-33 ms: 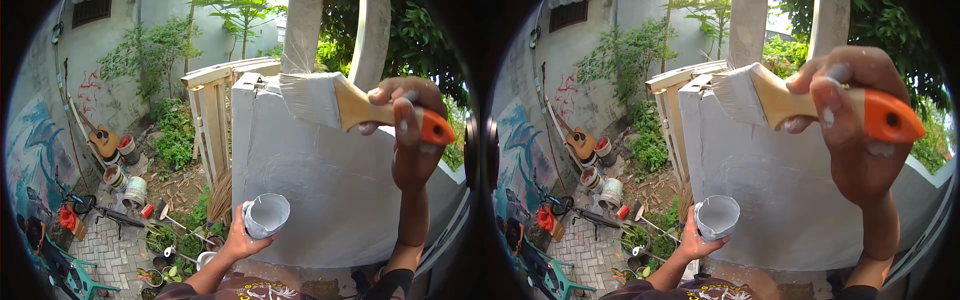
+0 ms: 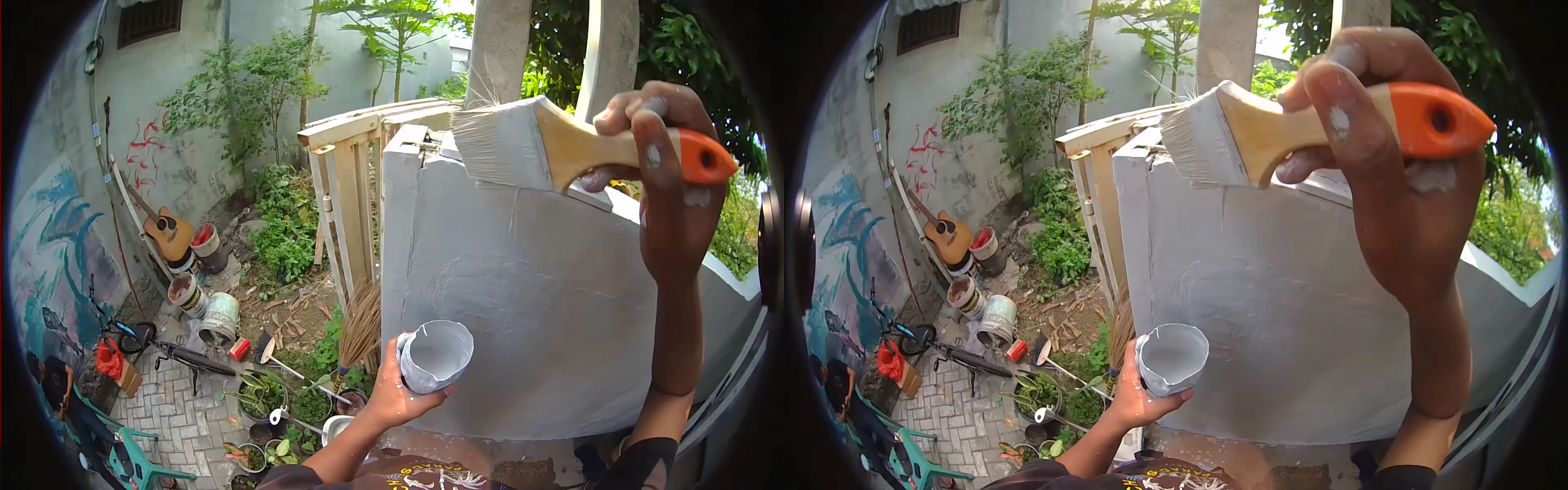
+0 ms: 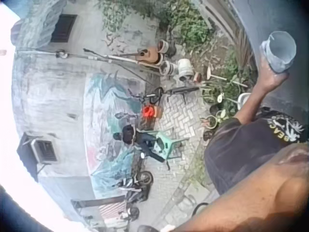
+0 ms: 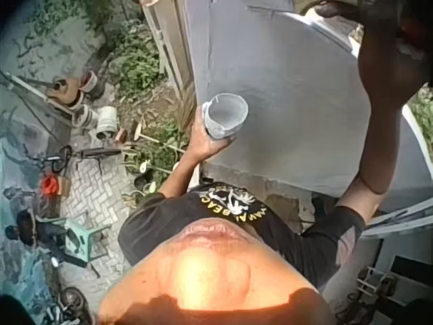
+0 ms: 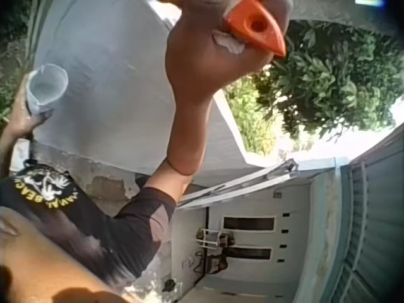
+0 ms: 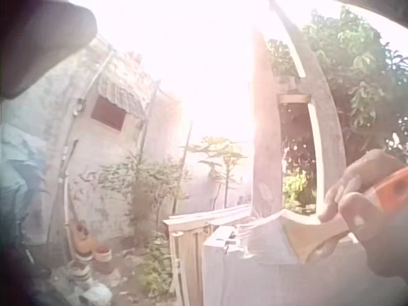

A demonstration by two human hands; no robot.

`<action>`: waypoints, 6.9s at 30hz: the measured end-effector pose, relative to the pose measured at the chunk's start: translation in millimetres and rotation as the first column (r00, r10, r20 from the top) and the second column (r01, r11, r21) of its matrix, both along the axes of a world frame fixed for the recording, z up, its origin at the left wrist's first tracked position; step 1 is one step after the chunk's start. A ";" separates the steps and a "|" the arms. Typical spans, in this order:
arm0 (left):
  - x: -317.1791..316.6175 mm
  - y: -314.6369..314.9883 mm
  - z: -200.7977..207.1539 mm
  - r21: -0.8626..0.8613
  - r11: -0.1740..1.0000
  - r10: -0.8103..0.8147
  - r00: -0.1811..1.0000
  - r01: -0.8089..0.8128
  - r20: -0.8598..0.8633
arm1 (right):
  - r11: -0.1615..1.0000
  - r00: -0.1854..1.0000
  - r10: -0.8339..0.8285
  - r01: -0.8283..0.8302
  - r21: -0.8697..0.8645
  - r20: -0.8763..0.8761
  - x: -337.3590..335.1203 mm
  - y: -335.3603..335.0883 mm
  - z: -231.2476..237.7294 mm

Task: The person paints a concrete wall and pillar with white paint using a brush.

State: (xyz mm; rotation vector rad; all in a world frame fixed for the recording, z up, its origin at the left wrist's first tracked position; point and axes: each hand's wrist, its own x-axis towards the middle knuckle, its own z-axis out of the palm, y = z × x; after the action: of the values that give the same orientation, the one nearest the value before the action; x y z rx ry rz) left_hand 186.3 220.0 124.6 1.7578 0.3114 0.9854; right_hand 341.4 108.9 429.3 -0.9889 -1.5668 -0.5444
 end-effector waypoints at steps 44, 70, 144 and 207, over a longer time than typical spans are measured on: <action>-29.1 82.7 -5.6 -0.038 0.993 -0.107 0.989 0.111 0.101 | 0.900 0.876 -0.430 0.396 0.182 0.217 6.6 230.0 63.0; -29.8 77.3 6.5 0.041 0.992 -0.119 0.989 0.115 0.086 | 0.882 0.906 -0.404 0.422 -0.208 0.124 -18.7 191.6 49.0; -72.0 43.5 -12.2 -0.100 0.992 -0.073 0.992 0.083 0.102 | 0.951 0.963 -0.270 0.263 0.160 0.023 -29.3 129.8 38.1; -15.1 -29.8 -14.8 -0.113 0.993 -0.009 0.992 0.024 0.129 | 0.980 0.962 -0.161 0.129 0.153 0.222 43.6 63.6 27.7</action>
State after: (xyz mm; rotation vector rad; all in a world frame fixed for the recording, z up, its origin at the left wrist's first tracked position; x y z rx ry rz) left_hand 171.1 190.2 109.8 1.5836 0.2660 1.0434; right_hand 384.9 172.5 457.1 -0.9662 -1.6453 -0.8872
